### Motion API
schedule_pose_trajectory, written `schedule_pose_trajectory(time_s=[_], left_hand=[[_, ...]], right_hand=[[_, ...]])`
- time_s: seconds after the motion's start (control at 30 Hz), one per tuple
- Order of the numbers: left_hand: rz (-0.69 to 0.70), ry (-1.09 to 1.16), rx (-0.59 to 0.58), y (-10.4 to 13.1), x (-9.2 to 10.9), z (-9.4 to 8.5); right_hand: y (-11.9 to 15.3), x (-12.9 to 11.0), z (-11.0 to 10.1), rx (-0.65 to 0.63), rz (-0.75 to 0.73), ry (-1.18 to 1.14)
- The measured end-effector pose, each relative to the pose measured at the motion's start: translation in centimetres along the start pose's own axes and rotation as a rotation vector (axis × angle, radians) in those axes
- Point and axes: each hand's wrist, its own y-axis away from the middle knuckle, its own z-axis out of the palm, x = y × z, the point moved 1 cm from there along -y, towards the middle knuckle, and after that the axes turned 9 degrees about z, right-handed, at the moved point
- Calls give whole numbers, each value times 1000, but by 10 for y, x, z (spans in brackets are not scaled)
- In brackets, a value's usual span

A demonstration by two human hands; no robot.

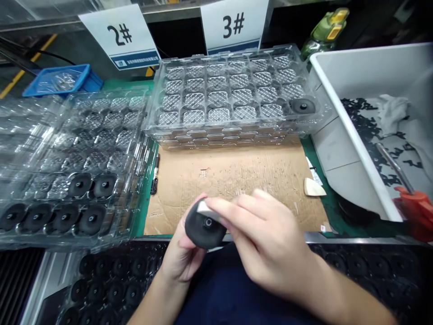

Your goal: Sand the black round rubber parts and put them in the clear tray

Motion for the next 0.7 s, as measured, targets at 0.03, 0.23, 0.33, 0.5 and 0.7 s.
schedule_pose_trajectory(time_s=[0.03, 0.23, 0.33, 0.5, 0.7], left_hand=[[31, 11, -10, -1, 2, 0], [125, 134, -69, -11, 4, 2], [146, 126, -79, -13, 4, 5], [120, 115, -69, -10, 1, 13], [94, 54, -27, -9, 1, 7]], right_hand=[[5, 0, 1, 2, 51, 9], [26, 27, 5, -151, 270, -484], [31, 43, -2, 48, 462, -578], [22, 22, -15, 345, 411, -352], [-1, 1, 4, -67, 54, -207]])
